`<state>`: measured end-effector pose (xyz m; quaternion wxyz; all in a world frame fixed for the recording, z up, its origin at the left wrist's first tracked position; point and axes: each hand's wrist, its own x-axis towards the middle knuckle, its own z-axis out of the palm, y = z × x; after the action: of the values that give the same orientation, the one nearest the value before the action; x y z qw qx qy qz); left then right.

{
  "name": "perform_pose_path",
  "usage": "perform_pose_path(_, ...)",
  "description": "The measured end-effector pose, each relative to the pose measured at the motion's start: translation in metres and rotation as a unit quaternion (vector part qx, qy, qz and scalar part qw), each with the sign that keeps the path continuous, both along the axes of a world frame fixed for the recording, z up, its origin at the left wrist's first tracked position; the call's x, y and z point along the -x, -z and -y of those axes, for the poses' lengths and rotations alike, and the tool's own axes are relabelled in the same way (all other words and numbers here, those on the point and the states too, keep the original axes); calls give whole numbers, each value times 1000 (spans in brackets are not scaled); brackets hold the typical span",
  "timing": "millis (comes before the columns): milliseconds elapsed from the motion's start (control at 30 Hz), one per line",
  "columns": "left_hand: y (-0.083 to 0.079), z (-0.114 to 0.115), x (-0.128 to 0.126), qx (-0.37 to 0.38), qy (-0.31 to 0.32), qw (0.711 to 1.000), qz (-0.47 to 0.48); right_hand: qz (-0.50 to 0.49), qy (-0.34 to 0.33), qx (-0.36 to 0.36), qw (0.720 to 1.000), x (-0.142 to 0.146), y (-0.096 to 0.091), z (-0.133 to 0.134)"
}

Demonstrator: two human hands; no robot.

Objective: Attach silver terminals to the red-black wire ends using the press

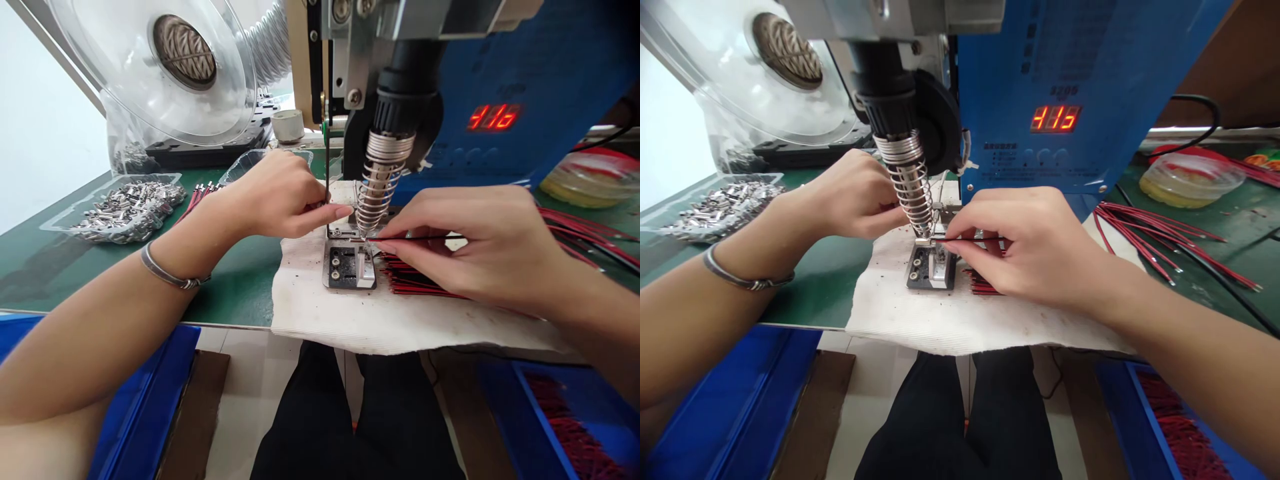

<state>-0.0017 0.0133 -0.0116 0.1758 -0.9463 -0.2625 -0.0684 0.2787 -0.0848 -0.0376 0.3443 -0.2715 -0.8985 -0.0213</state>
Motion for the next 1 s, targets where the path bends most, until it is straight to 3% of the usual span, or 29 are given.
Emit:
perform_pose_path(267, 3, -4, 2, -8, 38, 999, 29, -9, 13, 3, 1000, 0, 1, 0)
perform_pose_path(1000, 4, -7, 2, 17, 46, 998, 42, -14, 7, -16, 1000, 0, 3, -2)
